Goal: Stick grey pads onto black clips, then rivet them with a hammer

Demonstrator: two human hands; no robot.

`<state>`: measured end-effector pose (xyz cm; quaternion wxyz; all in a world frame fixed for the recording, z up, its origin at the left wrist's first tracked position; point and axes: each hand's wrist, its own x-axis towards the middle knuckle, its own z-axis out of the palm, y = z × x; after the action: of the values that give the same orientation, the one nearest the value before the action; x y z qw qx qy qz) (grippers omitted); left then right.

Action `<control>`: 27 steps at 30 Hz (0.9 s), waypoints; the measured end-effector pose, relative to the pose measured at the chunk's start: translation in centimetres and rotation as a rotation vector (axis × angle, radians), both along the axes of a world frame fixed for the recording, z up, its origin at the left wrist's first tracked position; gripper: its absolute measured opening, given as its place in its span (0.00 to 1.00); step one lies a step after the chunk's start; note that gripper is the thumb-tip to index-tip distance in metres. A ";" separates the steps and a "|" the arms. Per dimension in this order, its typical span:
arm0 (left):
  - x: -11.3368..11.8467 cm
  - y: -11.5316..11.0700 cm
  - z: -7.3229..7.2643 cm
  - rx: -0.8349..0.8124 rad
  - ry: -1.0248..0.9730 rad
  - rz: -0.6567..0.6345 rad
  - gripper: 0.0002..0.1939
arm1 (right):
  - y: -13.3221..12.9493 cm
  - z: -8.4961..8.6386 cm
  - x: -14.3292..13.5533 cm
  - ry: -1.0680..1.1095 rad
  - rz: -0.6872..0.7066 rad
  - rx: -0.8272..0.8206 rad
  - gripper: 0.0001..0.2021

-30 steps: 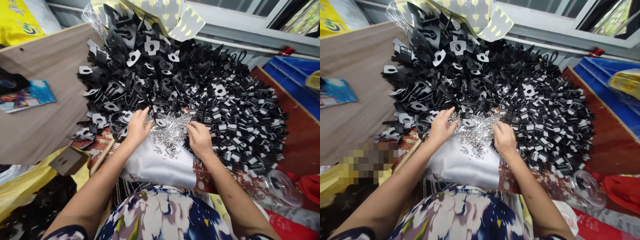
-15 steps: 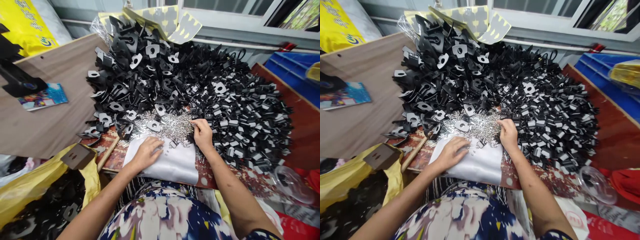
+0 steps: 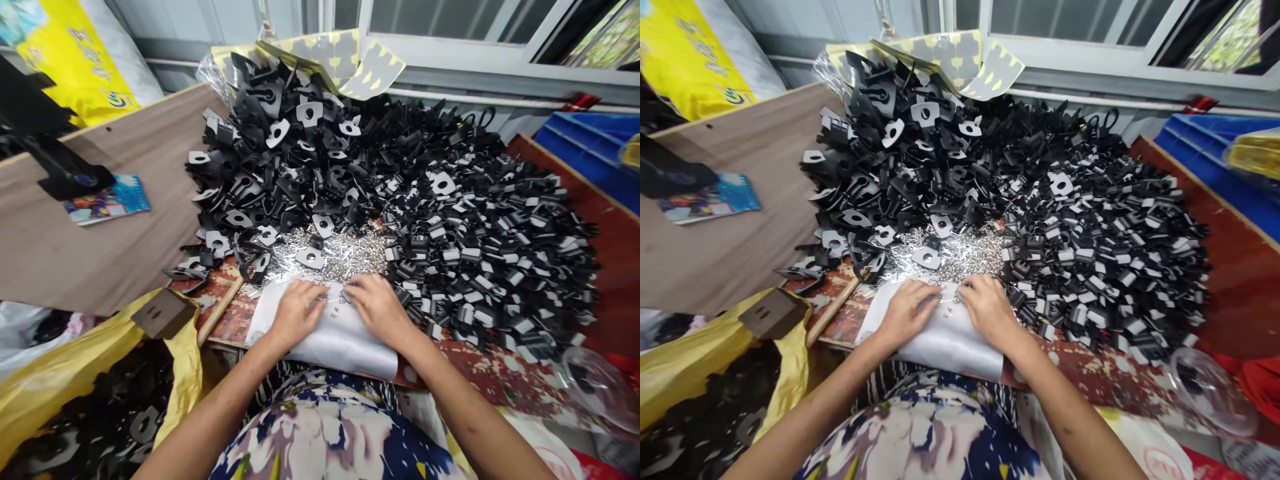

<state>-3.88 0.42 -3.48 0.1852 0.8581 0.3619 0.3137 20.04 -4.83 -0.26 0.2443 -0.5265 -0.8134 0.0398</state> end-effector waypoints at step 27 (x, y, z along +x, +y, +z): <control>-18.7 2.6 4.2 0.108 0.565 0.929 0.13 | -5.9 0.2 -2.6 0.169 0.169 -0.040 0.07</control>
<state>-22.61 3.00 0.68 -0.1214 0.6669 0.7221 0.1381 17.41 -10.75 -0.05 0.2972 -0.4557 -0.8304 0.1204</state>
